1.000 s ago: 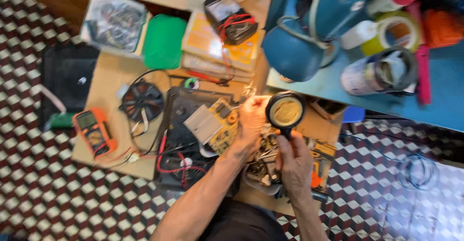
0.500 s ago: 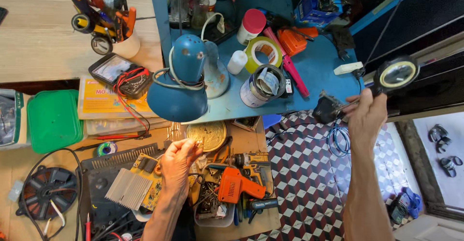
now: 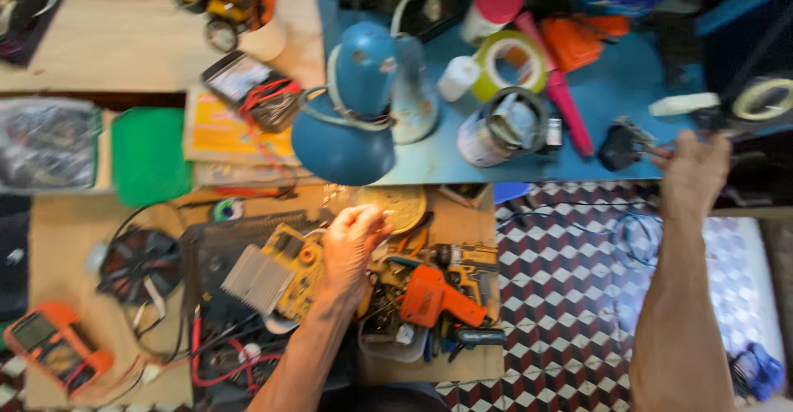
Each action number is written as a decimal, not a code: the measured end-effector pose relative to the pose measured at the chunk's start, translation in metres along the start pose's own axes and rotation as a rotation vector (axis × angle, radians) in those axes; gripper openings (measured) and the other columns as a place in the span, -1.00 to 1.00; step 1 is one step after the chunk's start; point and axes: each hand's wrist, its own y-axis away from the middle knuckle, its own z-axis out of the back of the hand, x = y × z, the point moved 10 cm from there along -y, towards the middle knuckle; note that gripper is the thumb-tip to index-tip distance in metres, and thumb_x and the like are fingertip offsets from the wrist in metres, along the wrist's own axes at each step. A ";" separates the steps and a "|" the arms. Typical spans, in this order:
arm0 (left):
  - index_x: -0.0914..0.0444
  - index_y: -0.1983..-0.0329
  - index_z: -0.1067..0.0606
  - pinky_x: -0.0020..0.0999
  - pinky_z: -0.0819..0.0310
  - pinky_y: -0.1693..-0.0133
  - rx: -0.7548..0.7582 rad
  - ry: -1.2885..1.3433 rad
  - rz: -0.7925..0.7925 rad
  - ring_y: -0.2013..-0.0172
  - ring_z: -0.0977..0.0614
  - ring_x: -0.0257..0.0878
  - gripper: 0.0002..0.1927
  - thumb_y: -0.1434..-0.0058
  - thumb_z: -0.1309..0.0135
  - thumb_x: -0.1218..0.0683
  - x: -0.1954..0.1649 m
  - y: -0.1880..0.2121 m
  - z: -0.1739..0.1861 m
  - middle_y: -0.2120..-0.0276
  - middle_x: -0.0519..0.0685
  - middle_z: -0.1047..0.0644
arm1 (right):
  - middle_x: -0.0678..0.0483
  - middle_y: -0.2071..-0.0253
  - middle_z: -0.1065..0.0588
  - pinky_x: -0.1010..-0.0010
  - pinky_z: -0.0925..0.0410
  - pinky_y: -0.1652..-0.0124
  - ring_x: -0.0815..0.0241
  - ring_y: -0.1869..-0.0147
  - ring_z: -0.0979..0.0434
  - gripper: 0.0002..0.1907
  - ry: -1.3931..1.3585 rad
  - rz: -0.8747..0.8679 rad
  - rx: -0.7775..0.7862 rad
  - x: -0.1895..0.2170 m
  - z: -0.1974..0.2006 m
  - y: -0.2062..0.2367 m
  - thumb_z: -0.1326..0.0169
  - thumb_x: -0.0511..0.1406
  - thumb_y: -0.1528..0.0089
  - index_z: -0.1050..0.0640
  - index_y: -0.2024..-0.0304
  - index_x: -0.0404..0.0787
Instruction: The person uses a multimeter to test electrical continuity on various components, including a small connector and a circuit board. They also use a magnifying glass to inspect a small electronic part.
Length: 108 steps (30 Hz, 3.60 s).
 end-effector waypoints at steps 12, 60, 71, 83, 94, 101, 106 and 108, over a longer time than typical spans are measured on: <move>0.36 0.15 -0.51 -0.40 -0.63 0.14 -0.014 -0.101 -0.112 0.29 -0.68 -0.29 -0.83 -0.30 -0.17 0.14 -0.006 -0.007 0.006 0.28 0.00 -0.62 | 0.03 0.23 -0.59 0.56 -0.42 0.22 0.33 0.25 -0.56 -0.73 -0.494 -0.564 0.545 0.102 -0.273 0.293 -0.05 -0.24 -0.36 -0.56 0.03 -0.33; 0.37 0.09 -0.52 -0.47 -0.60 0.15 0.027 -0.167 -0.158 0.28 -0.68 -0.33 -0.78 -0.31 -0.19 0.13 -0.016 -0.009 0.008 0.29 0.03 -0.66 | 0.00 0.13 -0.60 0.55 -0.51 0.02 0.28 0.05 -0.65 -0.86 -0.253 -0.256 0.569 0.130 -0.294 0.291 -0.08 -0.47 -0.33 -0.53 0.05 -0.37; 0.37 0.09 -0.52 -0.47 -0.60 0.15 0.018 -0.164 -0.142 0.29 -0.68 -0.34 -0.77 -0.30 -0.18 0.12 -0.016 -0.010 0.009 0.30 0.02 -0.65 | 0.03 0.20 -0.60 0.57 -0.49 0.09 0.34 0.13 -0.63 -0.83 -0.272 -0.296 0.586 0.132 -0.296 0.293 -0.07 -0.45 -0.34 -0.53 0.02 -0.36; 0.38 0.38 -0.60 -0.44 -0.28 0.55 -0.037 -0.500 -0.171 0.60 -0.46 -0.40 -0.77 -0.29 -0.12 0.11 0.010 -0.078 -0.036 0.55 -0.03 -0.60 | -0.09 0.20 -0.62 0.50 -0.51 0.24 0.22 0.22 -0.66 -0.80 -0.365 -0.515 0.271 0.069 -0.234 0.272 -0.14 -0.37 -0.29 -0.55 0.09 -0.41; 0.23 0.38 -0.64 -0.35 -0.33 0.63 -0.274 -0.797 -0.342 0.70 -0.51 -0.34 -0.86 -0.20 -0.18 0.07 0.003 -0.097 -0.054 0.70 -0.09 -0.52 | -0.10 0.19 -0.63 0.50 -0.47 0.23 0.23 0.21 -0.64 -0.78 -0.415 -0.630 0.288 0.036 -0.226 0.282 -0.16 -0.35 -0.26 -0.54 0.11 -0.39; 0.23 0.15 -0.66 -0.42 -0.39 0.50 -0.194 -0.915 -0.349 0.60 -0.54 -0.38 -0.78 -0.30 -0.11 0.03 -0.009 -0.068 -0.039 0.62 -0.09 -0.57 | -0.07 0.19 -0.61 0.53 -0.46 0.22 0.26 0.22 -0.62 -0.80 -0.529 -0.710 0.294 0.048 -0.231 0.287 -0.13 -0.36 -0.28 -0.52 0.10 -0.36; 0.31 -0.11 -0.58 -0.50 -0.52 0.32 0.181 -0.365 -0.012 0.32 -0.60 -0.42 -0.65 -0.37 -0.08 0.02 0.029 -0.001 -0.020 0.25 -0.09 -0.65 | 0.01 0.25 -0.57 0.53 -0.42 0.26 0.27 0.26 -0.55 -0.82 -0.745 -0.862 0.346 0.048 -0.249 0.309 -0.15 -0.39 -0.27 -0.51 0.09 -0.33; 0.36 -0.16 -0.56 -0.54 -0.52 0.22 0.257 -0.271 0.040 0.20 -0.62 -0.41 -0.62 -0.39 -0.11 0.03 0.036 0.022 -0.013 0.11 -0.08 -0.65 | 0.03 0.28 -0.55 0.53 -0.40 0.28 0.28 0.29 -0.53 -0.83 -0.823 -0.938 0.389 0.048 -0.260 0.326 -0.16 -0.39 -0.27 -0.53 0.10 -0.33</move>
